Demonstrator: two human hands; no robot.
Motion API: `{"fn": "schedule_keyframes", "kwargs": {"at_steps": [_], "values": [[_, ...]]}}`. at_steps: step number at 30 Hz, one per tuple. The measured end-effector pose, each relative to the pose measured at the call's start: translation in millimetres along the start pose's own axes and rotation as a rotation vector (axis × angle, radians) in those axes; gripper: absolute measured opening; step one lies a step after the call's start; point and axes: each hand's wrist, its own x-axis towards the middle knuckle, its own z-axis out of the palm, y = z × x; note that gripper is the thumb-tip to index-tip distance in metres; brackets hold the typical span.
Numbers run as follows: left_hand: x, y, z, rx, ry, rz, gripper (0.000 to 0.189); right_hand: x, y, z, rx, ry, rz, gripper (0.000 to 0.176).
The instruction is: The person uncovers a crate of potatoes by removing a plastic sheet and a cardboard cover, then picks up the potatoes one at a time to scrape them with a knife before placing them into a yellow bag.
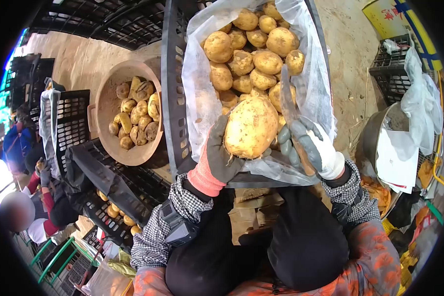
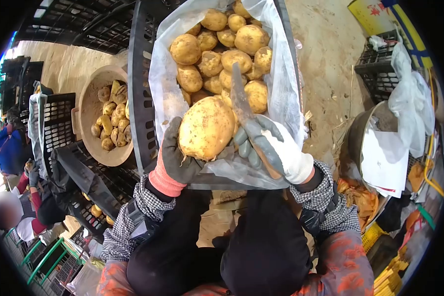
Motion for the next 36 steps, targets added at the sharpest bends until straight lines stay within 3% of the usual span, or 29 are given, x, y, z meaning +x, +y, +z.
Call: {"fn": "schedule_keyframes", "kwargs": {"at_steps": [2,4,6,8,9,10,12,14,15,16,18,19,23,25,28,30,34,36], "values": [[3,-6,-11,0.413,0.23,-0.035,0.046,-3,-6,0,-0.023,-0.04,0.098,0.035],[1,-5,-10,0.458,0.181,-0.023,0.051,-4,-9,3,-0.245,-0.11,0.118,0.033],[2,-2,-4,0.504,0.129,-0.014,0.061,0,7,-7,-0.2,-0.134,0.16,0.033],[5,-2,3,-0.13,0.206,-0.073,0.062,6,9,-9,-0.817,-0.43,-0.208,0.036],[5,-1,3,-0.13,0.207,-0.073,0.062,6,9,0,-1.016,-0.463,-0.313,0.041],[3,0,3,-0.197,0.181,-0.098,0.061,5,-2,5,-1.114,-0.565,-0.184,0.042],[1,4,2,-0.26,0.148,-0.118,0.06,5,9,-8,-0.964,-0.421,-0.37,0.04],[-4,6,1,0.017,0.052,-0.026,0.059,-3,-1,-7,-0.416,-0.245,0.034,0.035],[-5,7,7,-0.043,0.06,0.007,0.061,-7,-11,3,-0.242,-0.113,0.156,0.029],[-6,9,7,-0.042,0.059,0.01,0.061,-5,-11,5,-0.244,-0.115,0.153,0.029],[-8,17,10,0.345,-0.078,0.034,0.074,-2,-9,7,-0.161,0.029,0.104,0.028],[-9,14,18,0.141,0.035,0.01,0.083,-3,-8,4,-0.13,-0.008,0.067,0.029],[-21,27,6,0.044,0.01,-0.084,0.092,-5,-5,-2,-0.313,-0.104,0.102,0.034],[-46,42,-3,-0.048,0.027,-0.078,0.101,-6,-8,0,-0.365,-0.119,-0.178,0.047],[-88,60,-16,-0.041,0.106,0.025,0.108,-9,-7,6,-0.256,0.125,0.075,0.063],[-116,62,-15,-0.033,0.198,0.139,0.107,-10,2,-2,-0.294,0.078,-0.004,0.053],[-196,65,-37,-0.031,0.452,0.442,0.099,-13,26,-26,-0.276,0.277,-0.138,0.038],[-260,66,-62,0.124,0.577,0.624,0.072,-10,32,-39,-0.329,0.277,-0.156,0.038]]}}
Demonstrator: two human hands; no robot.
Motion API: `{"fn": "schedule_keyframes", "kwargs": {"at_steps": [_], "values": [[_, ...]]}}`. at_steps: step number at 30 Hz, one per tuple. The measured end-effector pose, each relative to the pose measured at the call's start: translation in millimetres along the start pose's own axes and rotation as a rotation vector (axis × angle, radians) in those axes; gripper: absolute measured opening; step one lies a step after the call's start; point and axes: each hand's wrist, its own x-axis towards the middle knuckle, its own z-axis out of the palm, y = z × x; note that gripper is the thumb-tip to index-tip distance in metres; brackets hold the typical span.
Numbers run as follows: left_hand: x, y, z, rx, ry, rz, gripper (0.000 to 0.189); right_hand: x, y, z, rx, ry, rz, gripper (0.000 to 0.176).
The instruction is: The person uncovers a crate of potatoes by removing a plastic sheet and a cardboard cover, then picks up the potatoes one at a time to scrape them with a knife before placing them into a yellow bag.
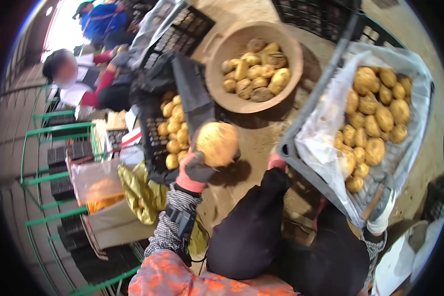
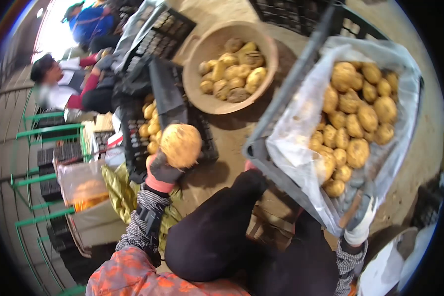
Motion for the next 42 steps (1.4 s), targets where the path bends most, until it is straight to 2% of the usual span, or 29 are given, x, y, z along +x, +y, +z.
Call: {"fn": "schedule_keyframes", "kwargs": {"at_steps": [1,2,3,4,6,8,10,11,12,13,14,15,16,17,18,19,20,23,24,26,27,30,32,35,36,38,39,41,42], "values": [[-21,13,-34,0.102,0.187,0.064,0.062,-5,-9,15,-0.044,0.077,-0.051,0.036],[-33,35,-53,0.057,0.306,0.06,0.055,-2,-12,5,0.093,0.003,0.146,0.034],[-41,44,-84,0.046,0.37,0.156,0.051,1,-1,-2,-0.077,0.005,-0.001,0.036],[-49,62,-71,0.226,0.416,0.16,0.045,4,8,-4,-0.246,0.012,-0.151,0.038],[-56,75,-78,0.501,0.552,0.264,0.05,4,-2,0,-0.189,-0.002,-0.066,0.038],[-57,72,-107,0.631,0.612,0.314,0.048,3,-8,9,-0.13,0.006,0.026,0.038],[-48,64,-147,0.806,0.677,0.233,0.036,3,-13,21,-0.057,0.164,0.049,0.036],[-41,60,-136,0.802,0.654,0.238,0.033,7,-3,14,-0.105,0.115,-0.069,0.034],[-31,57,-120,0.797,0.623,0.24,0.03,8,-3,13,-0.158,0.072,-0.186,0.032],[-19,52,-112,0.858,0.583,0.339,0.027,6,-4,19,0.057,0.13,-0.082,0.029],[-6,51,-72,0.934,0.539,0.41,0.027,9,8,0,-0.18,0.096,-0.134,0.033],[11,48,-34,0.919,0.538,0.458,0.028,0,-12,14,-0.133,0.073,-0.147,0.038],[28,47,-9,0.965,0.415,0.49,0.03,-5,-15,11,0.299,0.063,0.038,0.04],[46,40,16,0.889,0.296,0.475,0.032,-3,10,-5,0.262,0.066,-0.116,0.041],[64,30,39,0.891,0.121,0.462,0.035,-11,-5,-6,0.269,-0.115,-0.08,0.043],[78,14,77,0.925,-0.009,0.38,0.037,-8,-40,17,-0.234,0.053,-0.089,0.042],[90,-6,116,0.967,-0.128,0.311,0.039,-6,-41,23,0.198,0.088,-0.04,0.041],[124,-72,197,1.259,-0.76,0.081,0.051,-8,-42,30,0.221,0.201,-0.145,0.043],[141,-106,203,1.413,-1.05,0.27,0.052,-10,-42,29,0.283,0.185,-0.154,0.043],[153,-166,228,1.714,-1.327,-0.034,0.06,-10,-41,24,0.342,0.177,-0.164,0.043],[158,-197,231,1.915,-1.422,-0.068,0.073,-10,-40,21,0.344,0.142,-0.174,0.043],[158,-228,252,2.222,-1.565,-0.231,0.078,-10,-42,20,0.421,0.119,-0.154,0.042],[159,-228,230,2.152,-1.564,-0.222,0.074,-12,-41,16,0.46,0.113,-0.096,0.049],[148,-218,209,2.012,-1.416,0.093,0.069,-9,-39,12,0.476,0.041,-0.106,0.048],[147,-222,206,2.015,-1.424,0.086,0.069,-9,-39,12,0.431,0.039,-0.088,0.048],[146,-230,204,1.726,-1.376,-0.257,0.072,-10,-44,15,0.407,0.057,-0.076,0.047],[144,-221,215,1.727,-1.377,-0.25,0.072,-12,-44,16,0.416,0.06,-0.067,0.047],[140,-202,234,1.544,-1.171,-0.657,0.069,-11,-46,14,0.425,0.066,-0.06,0.046],[138,-194,231,1.548,-1.174,-0.657,0.069,-12,-49,13,0.396,0.033,-0.068,0.044]]}}
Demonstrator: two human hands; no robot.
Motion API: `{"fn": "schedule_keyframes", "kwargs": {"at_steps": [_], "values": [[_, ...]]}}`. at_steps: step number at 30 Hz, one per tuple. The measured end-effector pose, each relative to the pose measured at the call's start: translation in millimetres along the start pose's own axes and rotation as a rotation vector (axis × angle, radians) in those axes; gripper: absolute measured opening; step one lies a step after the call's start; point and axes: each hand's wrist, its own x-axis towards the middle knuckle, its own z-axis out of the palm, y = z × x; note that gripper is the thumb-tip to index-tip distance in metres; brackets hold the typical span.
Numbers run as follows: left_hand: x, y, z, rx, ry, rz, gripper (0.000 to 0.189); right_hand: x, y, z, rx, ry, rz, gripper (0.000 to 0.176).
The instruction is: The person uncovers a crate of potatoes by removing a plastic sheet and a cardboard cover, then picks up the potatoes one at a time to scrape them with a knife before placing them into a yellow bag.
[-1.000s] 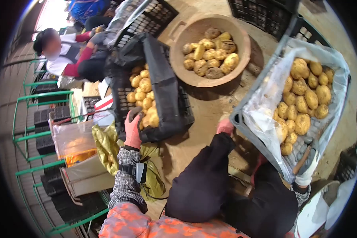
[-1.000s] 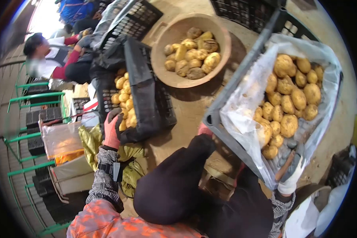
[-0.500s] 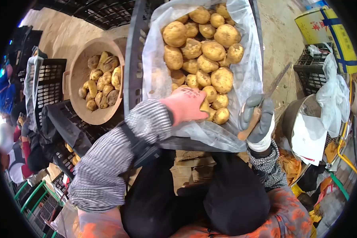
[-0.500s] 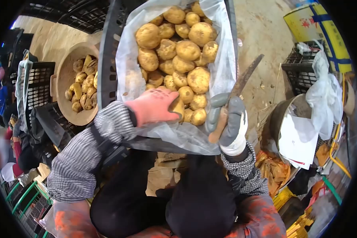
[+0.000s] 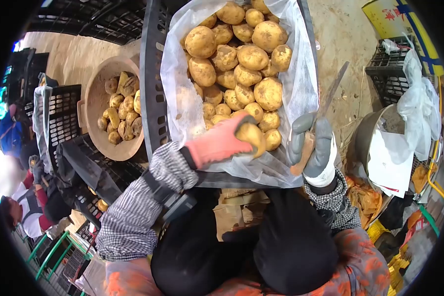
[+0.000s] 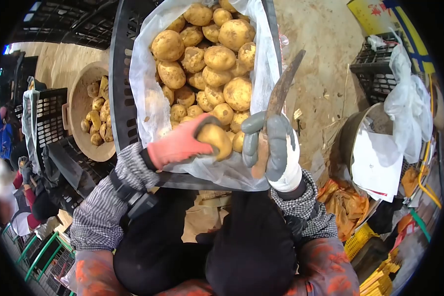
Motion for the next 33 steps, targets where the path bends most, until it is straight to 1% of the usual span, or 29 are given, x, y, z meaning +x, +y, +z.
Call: {"fn": "schedule_keyframes", "kwargs": {"at_steps": [2,4,5,6,8,9,10,11,12,14,15,16,17,19,20,21,22,23,24,25,26,28,30,32,33], "values": [[-26,-9,-5,-0.87,0.184,0.251,0.067,1,0,-1,-0.02,-0.045,-0.007,0.042],[-52,-11,-10,-0.952,0.279,0.339,0.067,7,6,-4,-0.194,-0.277,0.05,0.037],[-61,-15,-5,-0.985,0.337,0.382,0.069,11,7,-1,-0.049,-0.298,0.277,0.033],[-68,-18,-1,-0.907,0.413,0.416,0.072,13,9,4,-0.049,-0.321,0.278,0.033],[-76,-18,3,-0.813,0.521,0.414,0.075,10,14,10,-0.038,-0.31,0.528,0.035],[-77,-21,5,-0.821,0.524,0.414,0.075,11,11,11,-0.146,-0.362,0.523,0.034],[-75,-24,4,-0.766,0.576,0.391,0.072,13,8,15,-0.155,-0.36,0.528,0.034],[-72,-26,4,-0.712,0.624,0.37,0.07,15,4,19,-0.27,-0.389,0.538,0.034],[-69,-29,6,-0.721,0.62,0.378,0.07,16,2,21,-0.384,-0.418,0.546,0.033],[-64,-36,8,-0.522,0.705,0.468,0.07,17,8,18,-0.417,-0.407,0.554,0.032],[-65,-35,7,-0.526,0.708,0.471,0.07,16,10,16,-0.359,-0.37,0.536,0.032],[-69,-33,5,-0.443,0.739,0.484,0.071,15,11,16,-0.301,-0.338,0.519,0.033],[-72,-32,4,-0.357,0.774,0.493,0.072,15,9,18,-0.306,-0.35,0.517,0.033],[-77,-37,4,-0.346,0.817,0.492,0.072,17,7,24,-0.514,-0.213,0.361,0.035],[-83,-39,4,-0.331,0.847,0.494,0.072,16,12,19,-0.485,-0.223,0.297,0.037],[-96,-34,1,-0.382,0.827,0.393,0.072,16,14,15,-0.442,-0.19,0.302,0.036],[-106,-35,-2,-0.371,0.866,0.382,0.072,16,15,12,-0.399,-0.162,0.306,0.036],[-117,-37,-4,-0.319,0.911,0.431,0.072,17,20,9,-0.327,-0.215,0.269,0.037],[-129,-39,-6,-0.263,0.96,0.475,0.072,18,20,9,-0.299,-0.169,0.346,0.037],[-144,-43,-6,-0.117,1.042,0.474,0.074,19,21,9,-0.318,-0.132,0.352,0.036],[-158,-46,0,-0.119,1.138,0.477,0.077,19,24,8,-0.336,-0.101,0.361,0.035],[-192,-52,11,-0.03,1.239,0.412,0.079,19,31,3,-0.404,-0.123,0.246,0.032],[-220,-61,34,-0.062,1.362,0.394,0.081,23,34,0,-0.303,-0.168,0.286,0.029],[-247,-73,66,-0.083,1.479,0.311,0.081,37,53,-28,-0.16,-0.193,0.326,0.028],[-262,-76,82,-0.231,1.482,0.328,0.079,37,50,-29,-0.178,-0.206,0.33,0.025]]}}
